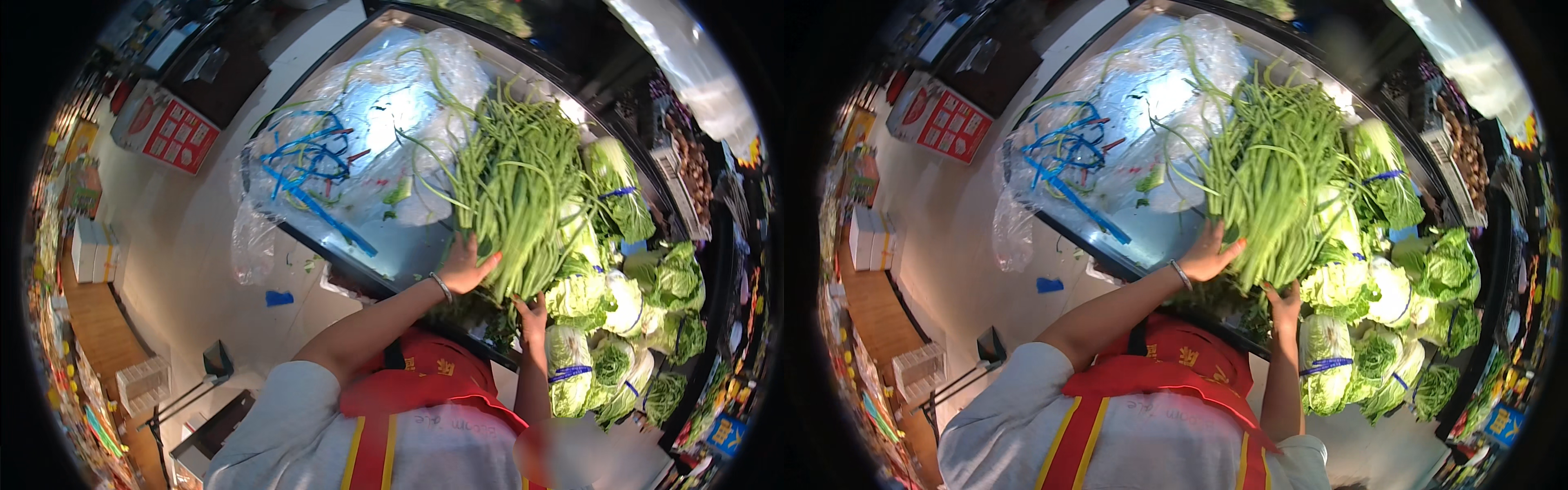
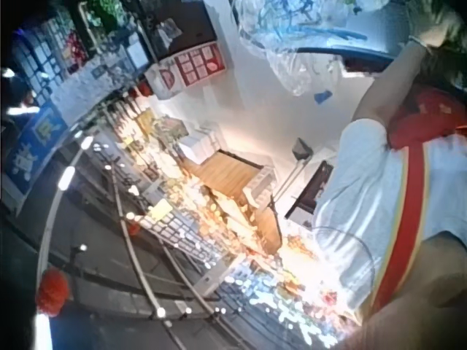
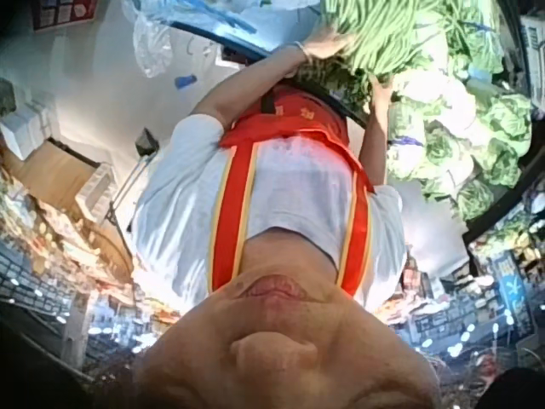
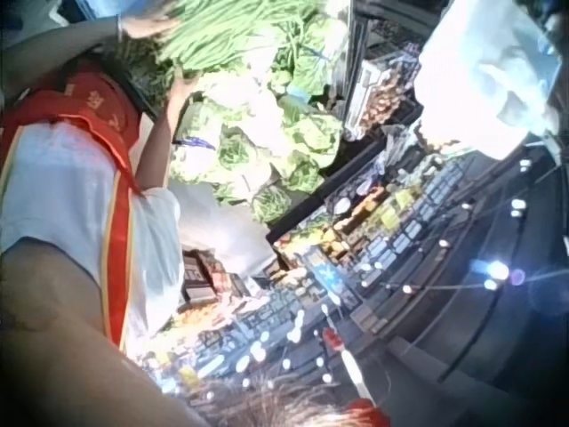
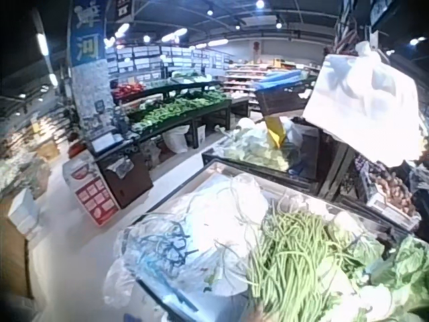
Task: The person gathers long green beans from a display, aligns them into bundles, and ties them with blue plastic ties. The person then places the tied bundles into a clear plastic bag.
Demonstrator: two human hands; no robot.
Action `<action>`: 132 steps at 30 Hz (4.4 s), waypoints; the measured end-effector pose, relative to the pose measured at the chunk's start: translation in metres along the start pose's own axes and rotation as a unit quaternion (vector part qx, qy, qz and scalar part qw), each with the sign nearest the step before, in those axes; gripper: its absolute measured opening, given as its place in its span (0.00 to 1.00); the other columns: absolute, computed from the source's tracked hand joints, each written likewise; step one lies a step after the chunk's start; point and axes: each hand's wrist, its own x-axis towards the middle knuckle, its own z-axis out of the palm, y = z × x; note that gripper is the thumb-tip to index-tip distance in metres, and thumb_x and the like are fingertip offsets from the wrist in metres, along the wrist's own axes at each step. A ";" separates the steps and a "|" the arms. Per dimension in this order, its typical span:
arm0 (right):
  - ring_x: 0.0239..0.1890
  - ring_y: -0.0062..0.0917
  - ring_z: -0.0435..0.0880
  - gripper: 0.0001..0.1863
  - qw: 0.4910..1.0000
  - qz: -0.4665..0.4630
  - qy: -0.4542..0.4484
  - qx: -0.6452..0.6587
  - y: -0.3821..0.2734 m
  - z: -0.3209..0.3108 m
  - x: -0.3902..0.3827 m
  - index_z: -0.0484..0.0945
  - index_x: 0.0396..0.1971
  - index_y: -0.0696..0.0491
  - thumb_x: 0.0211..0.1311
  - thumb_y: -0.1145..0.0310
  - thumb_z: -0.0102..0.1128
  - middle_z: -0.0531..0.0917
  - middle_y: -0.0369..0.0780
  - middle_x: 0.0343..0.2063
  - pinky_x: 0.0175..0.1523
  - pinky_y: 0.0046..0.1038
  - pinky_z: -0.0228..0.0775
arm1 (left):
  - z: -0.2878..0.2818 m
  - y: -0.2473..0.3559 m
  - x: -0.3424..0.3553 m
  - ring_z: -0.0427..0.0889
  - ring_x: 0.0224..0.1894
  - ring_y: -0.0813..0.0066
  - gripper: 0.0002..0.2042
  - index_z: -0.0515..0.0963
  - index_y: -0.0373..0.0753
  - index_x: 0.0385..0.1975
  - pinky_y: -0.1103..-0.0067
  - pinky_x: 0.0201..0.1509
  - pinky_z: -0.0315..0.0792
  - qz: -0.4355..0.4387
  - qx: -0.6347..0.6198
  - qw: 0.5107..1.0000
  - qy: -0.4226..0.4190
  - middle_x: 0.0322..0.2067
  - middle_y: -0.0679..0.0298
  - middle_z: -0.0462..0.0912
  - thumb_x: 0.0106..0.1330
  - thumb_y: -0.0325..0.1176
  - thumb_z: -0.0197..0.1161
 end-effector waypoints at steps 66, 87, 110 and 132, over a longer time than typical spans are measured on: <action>0.64 0.46 0.48 0.56 0.966 0.104 -0.238 -0.006 -0.078 0.396 -0.003 0.40 0.64 0.43 0.40 0.28 0.53 0.45 0.42 0.65 0.56 0.58 0.47 | -0.294 -0.144 -0.452 0.77 0.30 0.62 0.07 0.74 0.35 0.19 0.77 0.35 0.68 0.037 -0.071 0.990 0.118 0.24 0.58 0.78 0.37 0.22 0.51; 0.50 0.32 0.73 0.31 0.802 0.267 -0.477 0.242 -0.098 0.384 -0.193 0.63 0.55 0.52 0.62 0.43 0.42 0.71 0.39 0.51 0.54 0.34 0.67 | -0.210 -0.193 -0.370 0.67 0.53 0.64 0.10 0.74 0.39 0.28 0.70 0.54 0.65 0.063 -0.331 0.839 0.426 0.53 0.60 0.62 0.45 0.22 0.64; 0.24 0.14 0.69 0.47 0.830 -0.379 -0.409 0.021 -0.340 0.237 -0.097 0.69 0.50 0.60 0.56 0.31 0.19 0.80 0.40 0.36 0.23 0.13 0.56 | -0.173 -0.189 -0.305 0.76 0.46 0.59 0.24 0.71 0.36 0.47 0.75 0.49 0.70 -0.058 0.082 0.851 0.515 0.44 0.50 0.76 0.47 0.26 0.65; 0.22 0.16 0.60 0.16 0.894 -0.110 -0.209 0.381 -0.220 0.047 -0.039 0.63 0.32 0.58 0.66 0.58 0.45 0.61 0.36 0.25 0.25 0.19 0.58 | 0.043 -0.435 0.056 0.75 0.44 0.69 0.18 0.71 0.38 0.49 0.76 0.49 0.68 -0.141 -0.370 0.653 0.646 0.43 0.57 0.76 0.58 0.34 0.56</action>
